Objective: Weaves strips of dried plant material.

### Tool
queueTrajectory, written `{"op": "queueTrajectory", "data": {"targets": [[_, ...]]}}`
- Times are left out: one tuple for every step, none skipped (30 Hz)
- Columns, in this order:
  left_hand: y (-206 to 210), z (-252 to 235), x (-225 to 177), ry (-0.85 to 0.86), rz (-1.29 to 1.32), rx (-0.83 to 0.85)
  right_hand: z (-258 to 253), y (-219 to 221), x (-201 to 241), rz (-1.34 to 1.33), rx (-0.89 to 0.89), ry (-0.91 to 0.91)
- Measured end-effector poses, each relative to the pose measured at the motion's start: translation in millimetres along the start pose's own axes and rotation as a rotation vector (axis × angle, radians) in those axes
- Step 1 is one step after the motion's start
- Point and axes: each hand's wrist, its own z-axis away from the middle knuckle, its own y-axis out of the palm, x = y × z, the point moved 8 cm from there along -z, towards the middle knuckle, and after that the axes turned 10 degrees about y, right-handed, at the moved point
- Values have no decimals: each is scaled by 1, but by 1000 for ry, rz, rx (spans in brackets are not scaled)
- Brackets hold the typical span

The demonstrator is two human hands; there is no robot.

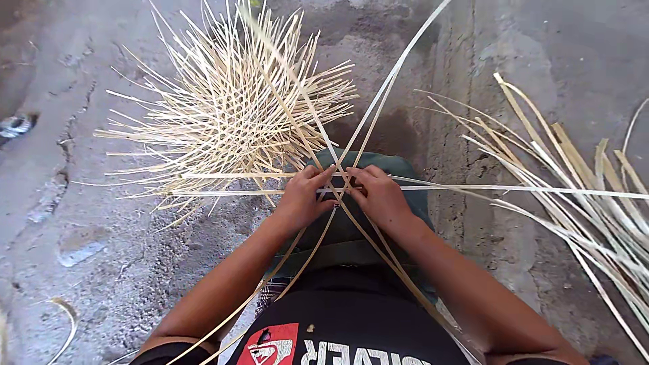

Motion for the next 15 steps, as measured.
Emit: {"op": "queueTrajectory", "data": {"targets": [[-2,1,2,-10,27,-25,-2,0,0,13,-7,-20],[-4,2,3,-16,48,-52,-4,-1,1,26,-10,-43],[-5,3,4,-16,51,-76,-6,-2,2,37,-12,-66],[-6,3,3,-10,50,-98,-6,-4,4,48,-13,-87],[-5,3,2,-12,45,-108,-6,-4,5,64,-2,-99],[-5,4,1,-16,35,-110,-5,-4,6,73,15,-104],[-4,3,0,-15,24,-112,-4,-2,5,72,29,-107],[-4,3,0,-12,19,-113,-4,-1,4,61,34,-107],[-3,2,0,-4,15,-116,-3,1,2,42,35,-104],[-3,2,0,10,13,-119,-3,3,0,18,29,-103],[-2,1,-1,24,11,-119,-3,5,-1,-4,22,-105],[-2,0,0,33,8,-116,-2,6,-1,-22,18,-107],[-2,-2,0,36,10,-112,-3,7,-2,-36,17,-109],[-2,-4,0,31,16,-103,-3,7,-3,-45,16,-110],[-1,-5,1,27,24,-97,-4,8,-4,-51,18,-105]]}}
